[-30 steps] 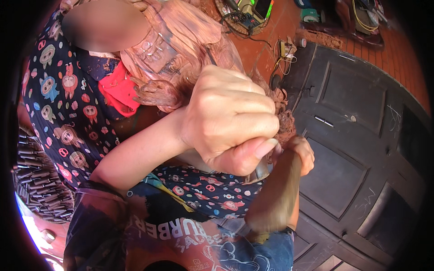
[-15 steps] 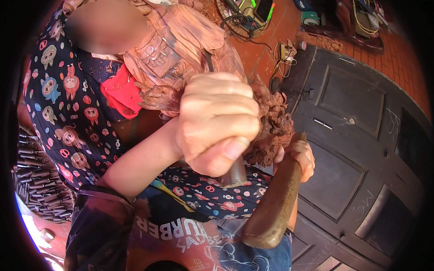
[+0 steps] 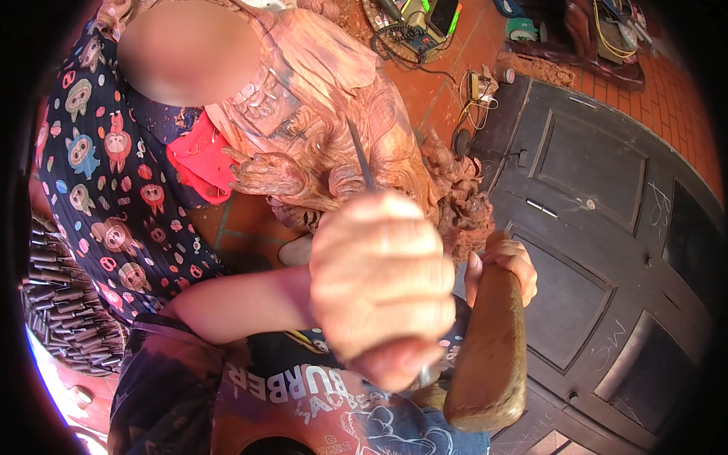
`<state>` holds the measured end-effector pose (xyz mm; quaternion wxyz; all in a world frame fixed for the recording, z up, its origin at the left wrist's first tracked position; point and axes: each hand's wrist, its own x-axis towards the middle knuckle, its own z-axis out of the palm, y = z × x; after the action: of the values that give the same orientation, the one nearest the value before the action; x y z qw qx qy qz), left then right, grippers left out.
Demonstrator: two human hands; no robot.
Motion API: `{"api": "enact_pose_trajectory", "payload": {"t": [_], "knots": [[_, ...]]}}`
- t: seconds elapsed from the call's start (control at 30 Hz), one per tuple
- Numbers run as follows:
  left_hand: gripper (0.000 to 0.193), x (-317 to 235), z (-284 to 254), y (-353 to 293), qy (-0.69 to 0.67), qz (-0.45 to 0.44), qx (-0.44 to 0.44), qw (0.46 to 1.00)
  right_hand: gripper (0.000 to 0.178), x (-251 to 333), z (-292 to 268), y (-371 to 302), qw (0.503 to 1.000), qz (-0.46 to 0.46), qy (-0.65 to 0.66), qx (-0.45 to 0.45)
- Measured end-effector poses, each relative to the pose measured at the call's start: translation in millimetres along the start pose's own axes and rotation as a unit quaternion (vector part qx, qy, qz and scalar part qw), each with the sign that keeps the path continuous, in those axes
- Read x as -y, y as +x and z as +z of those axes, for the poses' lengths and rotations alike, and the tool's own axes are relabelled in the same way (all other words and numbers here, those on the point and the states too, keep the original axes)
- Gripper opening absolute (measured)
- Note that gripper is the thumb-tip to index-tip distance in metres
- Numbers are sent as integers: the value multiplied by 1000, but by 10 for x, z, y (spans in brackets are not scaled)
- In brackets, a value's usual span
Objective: The person is carving a detailed wooden sculpture of a figure, using a chisel and mallet to shape the wood. They are sitting on the floor, holding the sculpture between their legs, and carefully chiseling away at the details.
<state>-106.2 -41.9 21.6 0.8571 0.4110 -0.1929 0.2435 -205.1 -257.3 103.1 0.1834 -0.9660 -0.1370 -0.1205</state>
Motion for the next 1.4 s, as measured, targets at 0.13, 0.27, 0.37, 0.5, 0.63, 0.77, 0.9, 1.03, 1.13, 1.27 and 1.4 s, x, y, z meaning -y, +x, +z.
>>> {"api": "enact_pose_trajectory", "payload": {"t": [0.13,0.27,0.37,0.5,0.63,0.77,0.9,1.03,1.13,1.27,1.4], "knots": [[27,207,21,-22,6,-6,-9,1000,42,-184,41,-370,984,124,56,-112],[22,268,-9,-27,24,0,17,1000,31,-114,143,13,997,-44,49,-42],[20,327,24,-42,12,16,-10,1000,27,-121,152,81,994,-87,66,-23],[23,332,-32,-62,11,22,9,1000,30,-24,260,186,994,-95,36,-32],[28,325,-17,-45,-23,27,-12,999,29,229,244,306,997,-77,-24,-17],[32,330,-48,-91,-21,23,-24,999,29,292,336,373,995,-81,-51,3],[32,343,-99,-110,-23,29,-4,999,29,339,334,385,992,-92,-82,25],[31,367,-146,-104,-26,35,14,999,27,213,278,205,989,-94,-115,-6],[20,351,-160,-38,-57,12,20,998,24,275,135,200,984,-95,-150,-5],[15,360,-222,-46,-46,3,46,998,21,151,194,117,987,-113,-114,-28],[15,358,-278,7,-60,-22,61,996,23,278,121,184,981,-83,-178,-8]]}}
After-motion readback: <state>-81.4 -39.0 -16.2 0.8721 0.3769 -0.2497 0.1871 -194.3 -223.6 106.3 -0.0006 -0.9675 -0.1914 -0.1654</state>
